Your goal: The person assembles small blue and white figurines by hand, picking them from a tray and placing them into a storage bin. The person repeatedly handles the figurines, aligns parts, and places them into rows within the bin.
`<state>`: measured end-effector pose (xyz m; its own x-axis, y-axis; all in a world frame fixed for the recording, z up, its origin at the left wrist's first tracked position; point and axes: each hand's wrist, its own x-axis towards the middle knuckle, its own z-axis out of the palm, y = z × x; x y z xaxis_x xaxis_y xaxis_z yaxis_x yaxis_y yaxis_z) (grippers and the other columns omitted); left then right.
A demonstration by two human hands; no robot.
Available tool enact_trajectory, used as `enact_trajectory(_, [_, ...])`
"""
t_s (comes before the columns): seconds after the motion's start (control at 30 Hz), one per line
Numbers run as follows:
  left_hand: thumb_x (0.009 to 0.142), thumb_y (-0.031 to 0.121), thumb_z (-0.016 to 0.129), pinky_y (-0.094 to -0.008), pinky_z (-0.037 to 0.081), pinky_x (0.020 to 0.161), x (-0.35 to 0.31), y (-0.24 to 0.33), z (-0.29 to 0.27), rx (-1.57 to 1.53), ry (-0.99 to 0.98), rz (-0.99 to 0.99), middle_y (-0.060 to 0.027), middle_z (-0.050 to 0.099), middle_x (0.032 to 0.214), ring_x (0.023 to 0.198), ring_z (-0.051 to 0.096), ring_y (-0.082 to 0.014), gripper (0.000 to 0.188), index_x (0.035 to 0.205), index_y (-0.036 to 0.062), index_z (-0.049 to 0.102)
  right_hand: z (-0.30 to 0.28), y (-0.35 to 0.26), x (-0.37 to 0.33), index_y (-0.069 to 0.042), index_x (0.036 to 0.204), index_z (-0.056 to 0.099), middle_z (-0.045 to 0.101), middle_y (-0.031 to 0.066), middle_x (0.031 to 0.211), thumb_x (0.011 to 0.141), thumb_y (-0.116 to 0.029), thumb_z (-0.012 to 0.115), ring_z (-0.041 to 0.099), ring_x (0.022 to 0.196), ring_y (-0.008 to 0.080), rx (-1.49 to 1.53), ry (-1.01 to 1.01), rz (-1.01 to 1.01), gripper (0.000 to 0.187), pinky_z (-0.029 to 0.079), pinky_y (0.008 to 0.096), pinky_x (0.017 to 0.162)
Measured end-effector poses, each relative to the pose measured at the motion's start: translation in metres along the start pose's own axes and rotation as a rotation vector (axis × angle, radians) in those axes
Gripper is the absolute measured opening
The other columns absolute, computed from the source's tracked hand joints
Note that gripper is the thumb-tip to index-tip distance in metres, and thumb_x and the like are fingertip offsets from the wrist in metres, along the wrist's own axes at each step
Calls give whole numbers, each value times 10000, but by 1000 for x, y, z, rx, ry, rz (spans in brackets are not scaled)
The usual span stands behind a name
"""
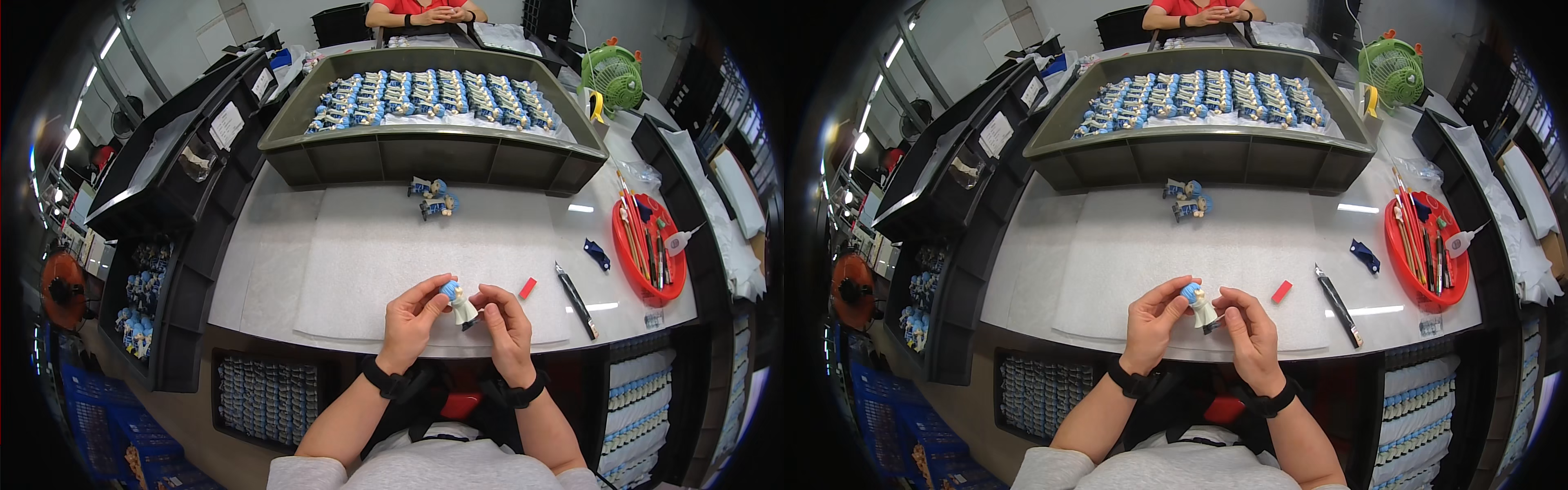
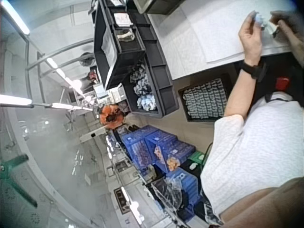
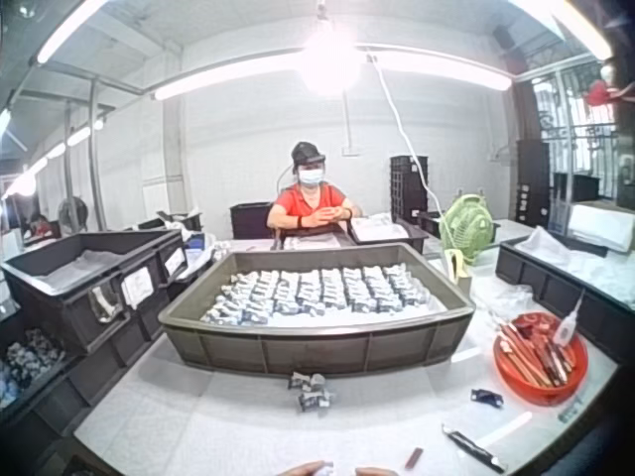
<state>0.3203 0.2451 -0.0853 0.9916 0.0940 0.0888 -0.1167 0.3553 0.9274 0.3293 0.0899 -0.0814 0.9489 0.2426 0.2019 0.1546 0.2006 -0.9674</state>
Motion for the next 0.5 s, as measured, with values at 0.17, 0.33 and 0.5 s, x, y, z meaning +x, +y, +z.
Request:
enact_trajectory(0.17, [858, 30, 560, -257, 463, 825, -1, -1, 0, 7, -24, 14, -110, 591, 1133, 973, 570, -145, 278, 1134, 3, 569, -1, 0, 0, -1, 1171, 493, 563, 72, 1005, 918, -101, 488, 527, 884, 103, -10, -13, 7, 272, 441, 231, 762])
enact_trajectory(0.33, [832, -18, 570, -289, 447, 896, -3, 1, -2, -19, -18, 50, -131, 572, 1157, 1035, 556, -175, 288, 1119, -1, 577, 5, 5, -1, 1, 1151, 507, 569, 71, 969, 841, -62, 602, 548, 856, 114, -49, 20, -22, 330, 461, 226, 751])
enact_trajectory(0.5, [794, -121, 536, -282, 444, 908, -3, 0, -8, -23, -37, 109, -130, 567, 1160, 1054, 545, -177, 313, 1079, -10, 600, 11, 8, 2, 7, 1097, 550, 595, 101, 939, 776, -40, 659, 592, 836, 153, -258, 23, -103, 343, 486, 258, 756])
